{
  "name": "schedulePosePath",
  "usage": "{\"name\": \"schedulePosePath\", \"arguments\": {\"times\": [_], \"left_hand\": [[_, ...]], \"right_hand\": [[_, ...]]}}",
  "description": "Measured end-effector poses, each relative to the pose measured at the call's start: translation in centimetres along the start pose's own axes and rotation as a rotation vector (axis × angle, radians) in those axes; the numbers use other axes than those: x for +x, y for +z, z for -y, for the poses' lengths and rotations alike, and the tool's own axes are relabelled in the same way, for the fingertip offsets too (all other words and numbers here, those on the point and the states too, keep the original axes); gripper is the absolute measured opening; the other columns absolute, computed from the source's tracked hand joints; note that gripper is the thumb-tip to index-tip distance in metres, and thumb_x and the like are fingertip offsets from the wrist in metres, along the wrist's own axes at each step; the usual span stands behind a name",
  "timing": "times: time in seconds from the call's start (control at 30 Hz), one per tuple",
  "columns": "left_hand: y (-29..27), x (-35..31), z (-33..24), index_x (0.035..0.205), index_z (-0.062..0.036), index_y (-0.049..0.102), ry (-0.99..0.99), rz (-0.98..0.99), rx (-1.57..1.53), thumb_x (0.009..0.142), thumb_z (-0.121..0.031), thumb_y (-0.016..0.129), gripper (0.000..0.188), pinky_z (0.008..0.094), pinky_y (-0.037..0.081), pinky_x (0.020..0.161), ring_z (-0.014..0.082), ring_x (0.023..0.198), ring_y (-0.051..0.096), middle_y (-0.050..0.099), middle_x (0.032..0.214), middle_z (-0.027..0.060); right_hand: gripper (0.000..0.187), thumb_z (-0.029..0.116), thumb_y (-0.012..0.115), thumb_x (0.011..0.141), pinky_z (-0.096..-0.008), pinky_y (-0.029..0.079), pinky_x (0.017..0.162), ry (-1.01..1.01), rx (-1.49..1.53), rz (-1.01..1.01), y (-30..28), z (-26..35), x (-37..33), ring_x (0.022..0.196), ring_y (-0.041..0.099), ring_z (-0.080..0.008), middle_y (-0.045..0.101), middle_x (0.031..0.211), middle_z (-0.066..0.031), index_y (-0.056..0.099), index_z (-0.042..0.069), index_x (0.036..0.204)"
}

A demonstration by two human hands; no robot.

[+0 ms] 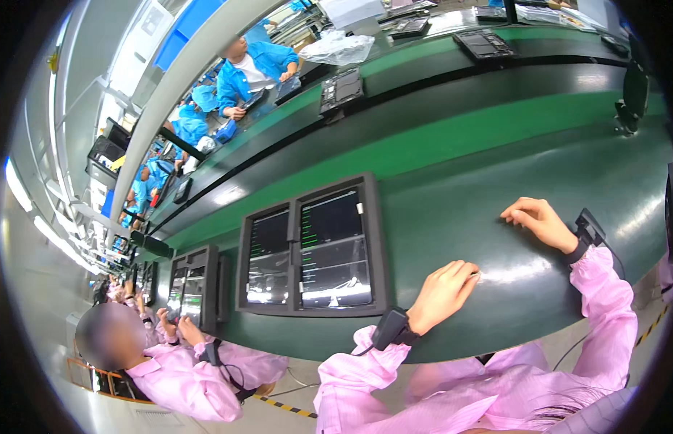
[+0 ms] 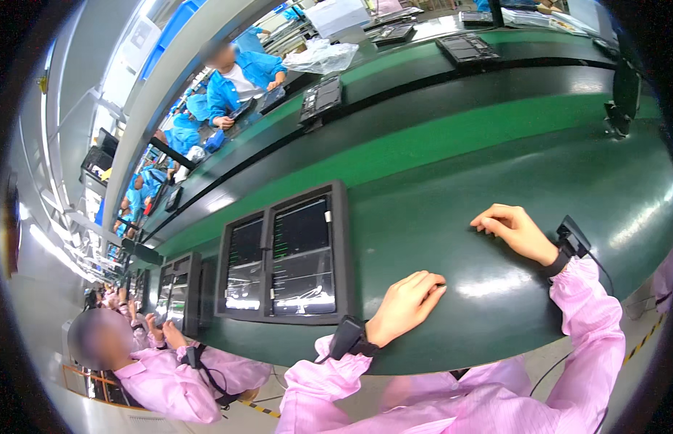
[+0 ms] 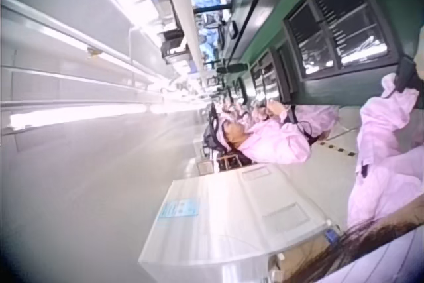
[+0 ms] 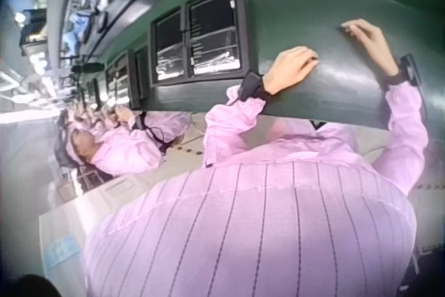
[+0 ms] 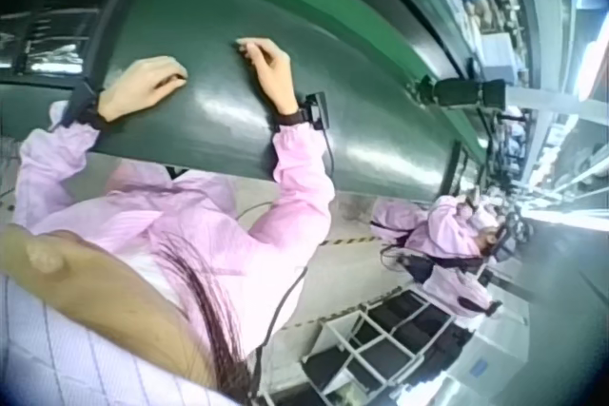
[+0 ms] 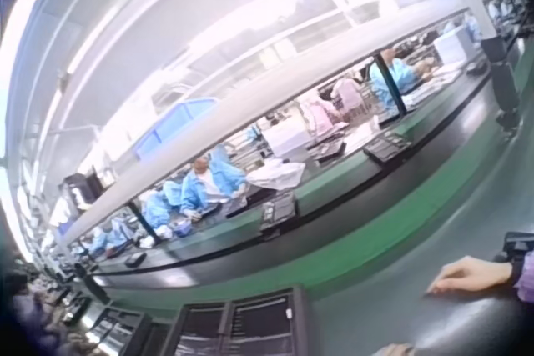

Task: The person tests dual-screen electronic devices by picking them up from a conveyor belt and tapping and swiping across the touchscreens to complete diagnostic test patterns by hand.

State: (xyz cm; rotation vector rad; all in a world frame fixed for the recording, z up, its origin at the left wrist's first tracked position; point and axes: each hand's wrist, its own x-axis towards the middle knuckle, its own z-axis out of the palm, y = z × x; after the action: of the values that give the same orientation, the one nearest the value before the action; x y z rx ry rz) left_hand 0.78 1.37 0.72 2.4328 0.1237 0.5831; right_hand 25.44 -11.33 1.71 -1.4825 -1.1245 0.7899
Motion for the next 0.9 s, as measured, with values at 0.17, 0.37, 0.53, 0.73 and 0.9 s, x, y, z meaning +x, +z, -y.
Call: {"name": "schedulePosePath", "arguments": {"times": [0.17,0.37,0.53,0.73,0.9], "left_hand": [[0.3,-0.2,0.5,0.095,-0.0025,0.060,-0.002,-0.022,-0.020,0.091,-0.010,0.063,0.009,0.0382,0.051,0.069,0.0300,0.078,0.063,0.063,0.087,0.0115],[0.9,-0.1,0.7,0.092,-0.0017,0.058,0.009,-0.077,-0.057,0.090,-0.008,0.061,0.008,0.0414,0.050,0.069,0.0334,0.079,0.062,0.062,0.085,0.0137],[1.1,-0.2,0.3,0.089,-0.0020,0.057,-0.035,-0.086,-0.063,0.089,-0.009,0.061,0.008,0.0413,0.048,0.065,0.0320,0.077,0.062,0.061,0.083,0.0127],[1.4,0.1,0.4,0.086,-0.0033,0.056,-0.055,-0.087,-0.083,0.089,-0.009,0.060,0.008,0.0408,0.047,0.061,0.0306,0.072,0.062,0.061,0.078,0.0113],[1.4,0.6,0.0,0.085,-0.0040,0.055,-0.072,-0.112,-0.073,0.089,-0.010,0.060,0.009,0.0409,0.047,0.057,0.0308,0.068,0.062,0.061,0.074,0.0109]], "right_hand": [[0.022,0.016,0.056,0.098,-0.0259,0.048,0.075,0.014,-0.051,-0.015,0.1,0.3,0.2,0.082,0.059,-0.0109,0.066,0.090,-0.0042,0.070,-0.001,0.102],[0.020,0.011,0.055,0.096,-0.0242,0.045,0.070,-0.048,-0.077,-0.064,0.6,-0.8,0.1,0.078,0.056,-0.0103,0.062,0.086,-0.0050,0.069,-0.003,0.097],[0.020,0.011,0.053,0.097,-0.0237,0.043,0.070,-0.032,-0.087,-0.056,0.4,-1.3,-0.3,0.078,0.054,-0.0101,0.059,0.085,-0.0042,0.067,-0.004,0.094],[0.021,0.013,0.053,0.098,-0.0240,0.042,0.072,-0.008,-0.097,-0.050,0.9,-1.8,-0.8,0.080,0.054,-0.0115,0.058,0.086,-0.0050,0.066,-0.004,0.094],[0.022,0.014,0.054,0.098,-0.0245,0.042,0.073,-0.028,-0.125,-0.064,1.2,-1.6,-1.2,0.081,0.054,-0.0122,0.058,0.086,-0.0053,0.065,-0.005,0.094]]}}
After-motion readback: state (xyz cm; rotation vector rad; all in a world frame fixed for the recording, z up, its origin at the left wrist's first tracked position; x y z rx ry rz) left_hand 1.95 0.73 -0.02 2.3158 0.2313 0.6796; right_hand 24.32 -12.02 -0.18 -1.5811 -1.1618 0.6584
